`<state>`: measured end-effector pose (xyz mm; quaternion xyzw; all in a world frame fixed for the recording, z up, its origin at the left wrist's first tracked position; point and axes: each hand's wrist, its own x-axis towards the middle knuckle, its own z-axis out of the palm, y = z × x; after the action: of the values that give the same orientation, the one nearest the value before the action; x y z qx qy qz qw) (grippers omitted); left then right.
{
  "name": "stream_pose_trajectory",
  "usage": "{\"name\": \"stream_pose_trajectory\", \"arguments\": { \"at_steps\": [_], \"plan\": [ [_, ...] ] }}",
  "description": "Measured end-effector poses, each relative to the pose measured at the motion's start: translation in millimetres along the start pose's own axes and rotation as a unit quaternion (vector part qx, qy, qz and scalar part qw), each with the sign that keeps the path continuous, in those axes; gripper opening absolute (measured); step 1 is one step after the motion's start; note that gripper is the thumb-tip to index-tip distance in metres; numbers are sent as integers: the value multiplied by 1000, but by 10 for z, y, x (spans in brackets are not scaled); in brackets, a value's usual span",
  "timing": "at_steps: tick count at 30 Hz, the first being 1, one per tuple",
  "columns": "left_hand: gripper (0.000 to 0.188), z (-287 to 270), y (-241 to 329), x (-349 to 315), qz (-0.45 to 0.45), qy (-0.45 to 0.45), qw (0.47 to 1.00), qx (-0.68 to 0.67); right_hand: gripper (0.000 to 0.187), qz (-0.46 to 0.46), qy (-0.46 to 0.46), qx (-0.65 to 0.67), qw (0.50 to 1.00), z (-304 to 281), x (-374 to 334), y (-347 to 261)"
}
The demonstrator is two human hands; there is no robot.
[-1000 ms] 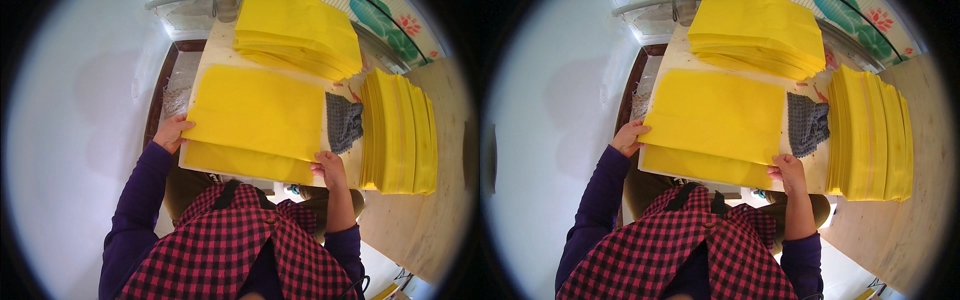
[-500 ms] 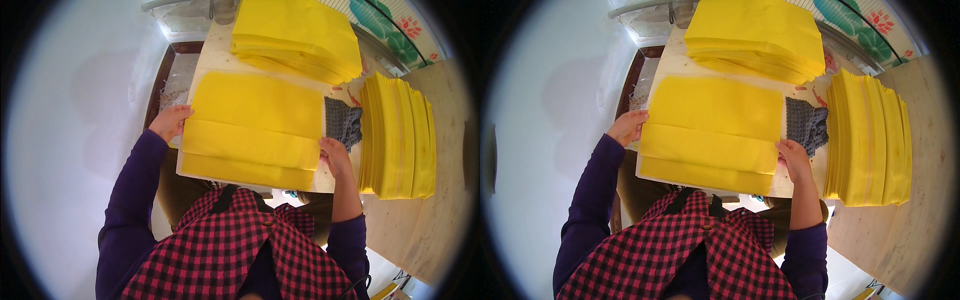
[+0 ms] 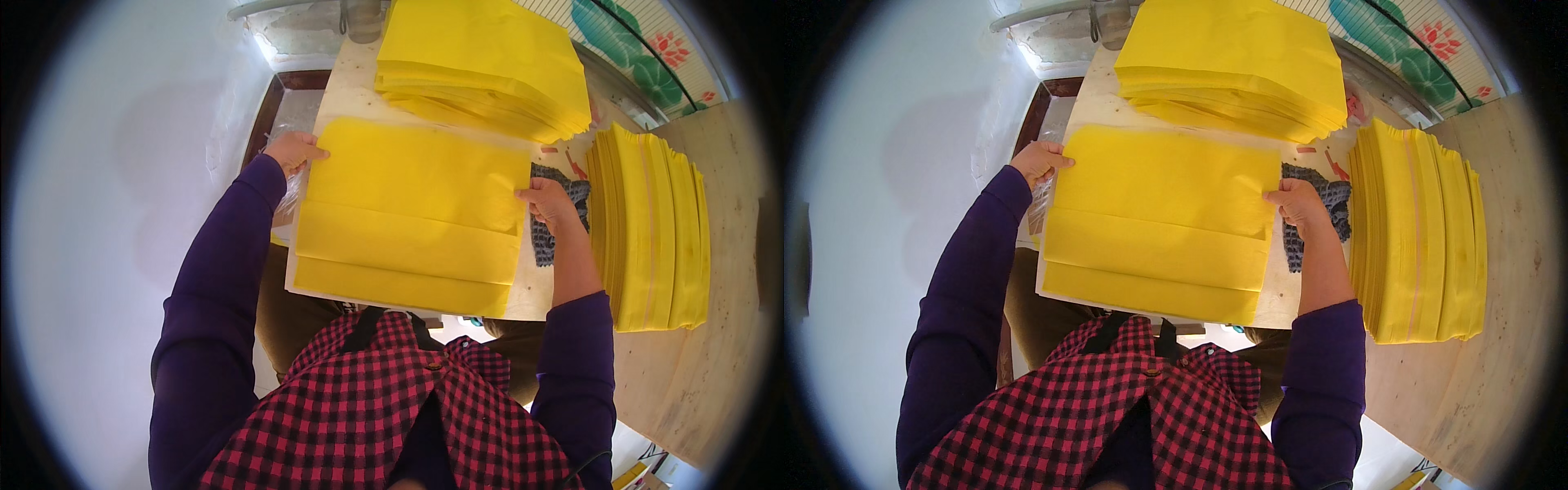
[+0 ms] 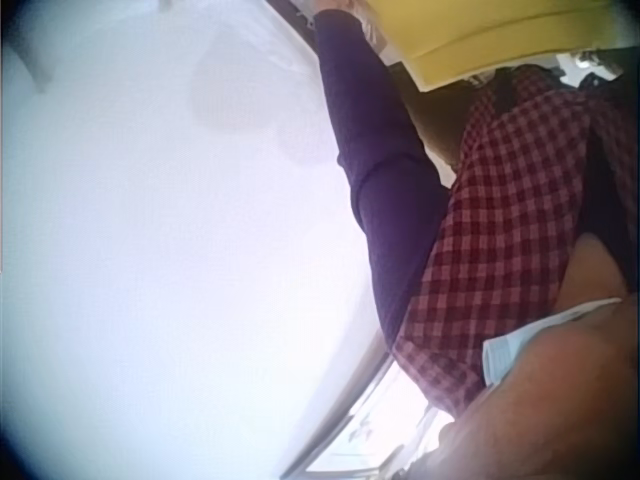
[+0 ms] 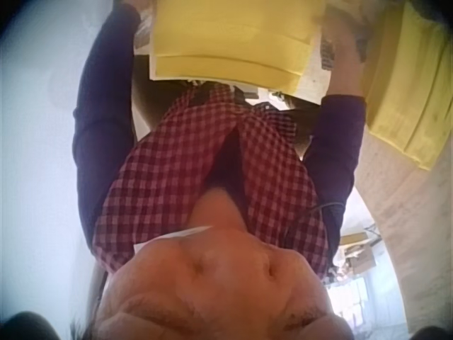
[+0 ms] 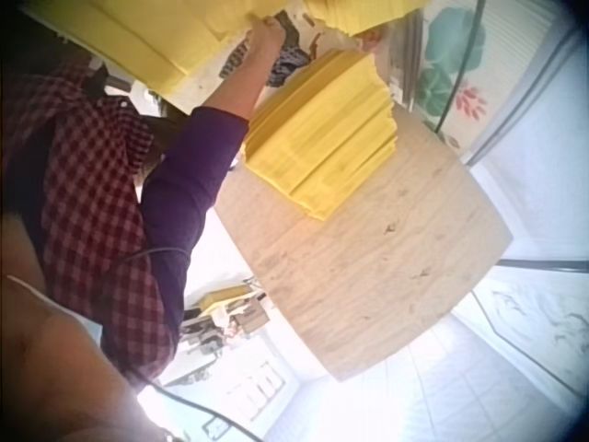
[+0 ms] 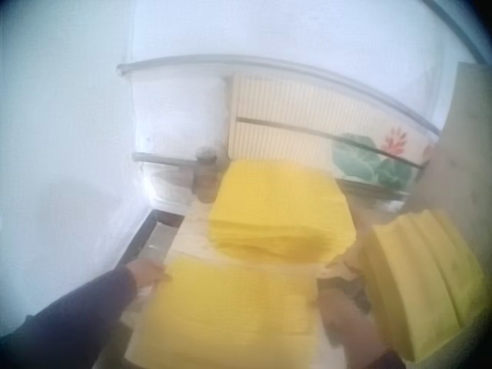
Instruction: The person folds large yellow sheets in half and then in half again, smoothing each fold with both hands. The folded sheets are stacked on the table to the right.
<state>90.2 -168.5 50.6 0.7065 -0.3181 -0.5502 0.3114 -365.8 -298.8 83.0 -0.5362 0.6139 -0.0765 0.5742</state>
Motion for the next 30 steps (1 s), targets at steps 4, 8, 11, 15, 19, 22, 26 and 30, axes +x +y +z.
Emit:
{"name": "stream_pose_trajectory", "arguments": {
  "at_steps": [4,8,11,15,19,22,26,30],
  "plan": [
    [9,18,-2,-77,5,14,999,-30,11,-25,19,41,999,71,-72,20],
    [10,91,-43,-216,40,41,997,-54,17,-52,62,92,992,176,-175,93],
    [12,135,-96,-304,77,23,992,-95,16,-77,62,127,987,207,-219,160],
    [15,164,-185,-380,124,17,987,-103,15,-78,50,158,983,217,-200,271],
    [15,191,-318,-431,211,68,975,-1,13,-153,58,161,973,246,-147,434],
    [18,222,-446,-420,240,76,967,-31,11,-229,60,125,964,252,-131,583],
    [21,267,-638,-365,259,56,954,-138,12,-298,26,204,932,306,-106,741],
    [18,254,-746,-312,310,81,944,-75,10,-299,15,221,928,304,-91,799]
  ]
}}
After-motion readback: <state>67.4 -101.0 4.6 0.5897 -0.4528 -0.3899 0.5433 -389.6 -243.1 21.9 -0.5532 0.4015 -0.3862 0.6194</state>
